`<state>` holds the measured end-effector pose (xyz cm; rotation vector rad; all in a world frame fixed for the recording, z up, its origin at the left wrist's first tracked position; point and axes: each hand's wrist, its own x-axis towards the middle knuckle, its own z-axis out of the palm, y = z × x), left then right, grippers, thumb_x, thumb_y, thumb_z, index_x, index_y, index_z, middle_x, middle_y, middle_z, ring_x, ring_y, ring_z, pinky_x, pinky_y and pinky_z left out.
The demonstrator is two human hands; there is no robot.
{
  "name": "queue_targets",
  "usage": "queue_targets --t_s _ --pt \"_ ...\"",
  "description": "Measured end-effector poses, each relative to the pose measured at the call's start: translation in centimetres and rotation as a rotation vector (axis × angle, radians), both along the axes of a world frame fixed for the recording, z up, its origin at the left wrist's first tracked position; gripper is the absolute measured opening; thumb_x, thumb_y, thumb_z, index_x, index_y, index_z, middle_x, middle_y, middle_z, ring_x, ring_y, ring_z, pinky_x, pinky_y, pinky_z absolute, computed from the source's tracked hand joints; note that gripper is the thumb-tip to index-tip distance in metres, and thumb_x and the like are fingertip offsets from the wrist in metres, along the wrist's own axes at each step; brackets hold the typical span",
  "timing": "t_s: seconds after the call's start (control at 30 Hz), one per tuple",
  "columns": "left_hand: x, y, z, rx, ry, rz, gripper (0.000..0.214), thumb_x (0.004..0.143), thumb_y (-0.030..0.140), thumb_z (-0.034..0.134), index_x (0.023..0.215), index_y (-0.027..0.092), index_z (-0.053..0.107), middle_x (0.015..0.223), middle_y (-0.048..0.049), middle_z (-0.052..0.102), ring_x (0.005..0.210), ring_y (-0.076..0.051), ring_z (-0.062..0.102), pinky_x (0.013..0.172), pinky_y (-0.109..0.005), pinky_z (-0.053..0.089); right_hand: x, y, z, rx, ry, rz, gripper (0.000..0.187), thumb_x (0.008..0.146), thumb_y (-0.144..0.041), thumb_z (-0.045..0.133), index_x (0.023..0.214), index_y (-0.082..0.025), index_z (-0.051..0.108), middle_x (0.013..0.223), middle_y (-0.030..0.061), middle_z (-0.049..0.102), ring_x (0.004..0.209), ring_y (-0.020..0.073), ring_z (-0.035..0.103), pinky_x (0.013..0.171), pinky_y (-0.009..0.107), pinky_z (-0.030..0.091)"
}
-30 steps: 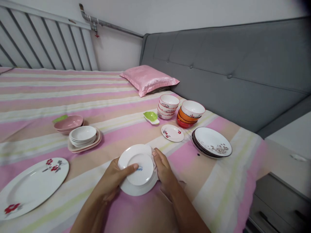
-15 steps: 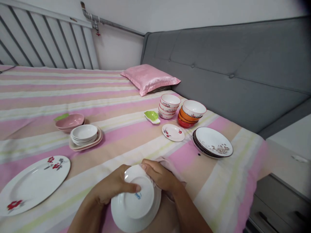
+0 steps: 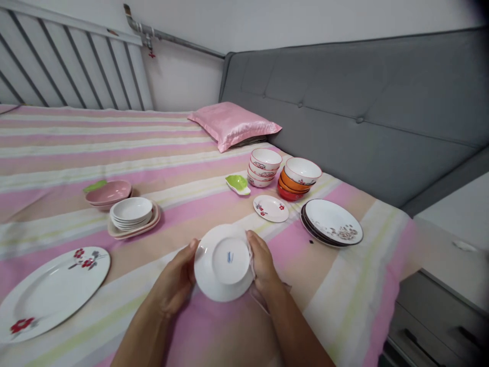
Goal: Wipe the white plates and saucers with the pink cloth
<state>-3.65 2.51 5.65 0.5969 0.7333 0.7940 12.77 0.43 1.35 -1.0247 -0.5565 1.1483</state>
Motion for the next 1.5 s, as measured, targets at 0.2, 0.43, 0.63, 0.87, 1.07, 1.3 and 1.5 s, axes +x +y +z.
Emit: queue_targets --t_s 0.2,0.43,0.63,0.87,1.07,1.3,1.5 --pt "5.0 -2.1 -1.6 0.104 0.107 0.278 0.057 0.065 0.03 0.077 0.117 0.015 0.058 0.104 -0.0111 0.068 0.094 -0.024 0.063 0.082 -0.031 0.049 -0.1 0.6 -0.9 -0.028 0.018 -0.302 0.029 0.079 -0.047 0.051 0.085 -0.019 0.055 0.076 -0.0021 0.061 0.071 0.0138 0.057 0.063 0.024 0.043" --pt "6.0 -2.3 -2.6 0.111 0.265 0.552 0.059 0.06 0.031 0.08 0.114 0.016 0.059 0.106 -0.0118 0.067 0.095 -0.024 0.063 0.08 -0.034 0.051 -1.3 -0.3 -0.6 -0.04 -0.323 -0.32 0.033 0.084 -0.052 0.039 0.075 -0.022 0.05 0.066 -0.0019 0.05 0.06 0.0139 0.049 0.056 0.024 0.041" --pt "4.7 -1.6 -1.8 0.216 0.341 0.393 0.056 0.06 0.035 0.079 0.109 0.013 0.061 0.1 -0.0112 0.069 0.088 -0.024 0.065 0.075 -0.034 0.053 -1.5 -0.4 -0.3 -0.036 -0.285 -0.347 0.034 0.084 -0.053 0.037 0.082 -0.023 0.053 0.079 0.0044 0.059 0.079 0.0185 0.057 0.071 0.029 0.046" --pt "3.5 -1.1 -0.5 0.347 0.472 0.222 0.054 0.056 0.038 0.079 0.099 0.01 0.062 0.093 -0.0116 0.071 0.084 -0.026 0.065 0.067 -0.031 0.053 -0.9 -0.3 -0.6 -0.017 -0.298 -0.332 0.036 0.084 -0.052 0.038 0.09 -0.021 0.055 0.09 0.0063 0.061 0.088 0.0192 0.057 0.079 0.031 0.045" --pt "2.4 -0.4 -0.4 0.459 0.513 0.072 0.052 0.061 0.037 0.076 0.103 0.009 0.061 0.097 -0.014 0.07 0.087 -0.029 0.064 0.069 -0.034 0.053 -0.7 -0.4 -0.4 0.006 -0.433 -0.273 0.034 0.088 -0.049 0.034 0.083 -0.02 0.052 0.082 0.003 0.056 0.076 0.0155 0.052 0.07 0.027 0.042" --pt "1.3 -0.1 0.4 0.49 0.494 -0.111 0.05 0.064 0.035 0.074 0.106 0.011 0.06 0.098 -0.0123 0.07 0.083 -0.026 0.065 0.068 -0.032 0.053 -0.4 -0.4 -0.4 0.069 -0.576 -0.14 0.032 0.091 -0.043 0.03 0.072 -0.021 0.043 0.064 -0.0047 0.04 0.058 0.0115 0.037 0.055 0.023 0.033" --pt "0.4 0.1 0.3 0.492 0.451 -0.22 0.048 0.064 0.027 0.074 0.108 0.013 0.063 0.091 -0.0107 0.071 0.079 -0.026 0.065 0.067 -0.033 0.053 -0.5 -0.9 0.3 0.136 -0.67 -0.013 0.03 0.092 -0.035 0.03 0.066 -0.022 0.036 0.057 -0.0068 0.032 0.052 0.0104 0.032 0.052 0.022 0.028"
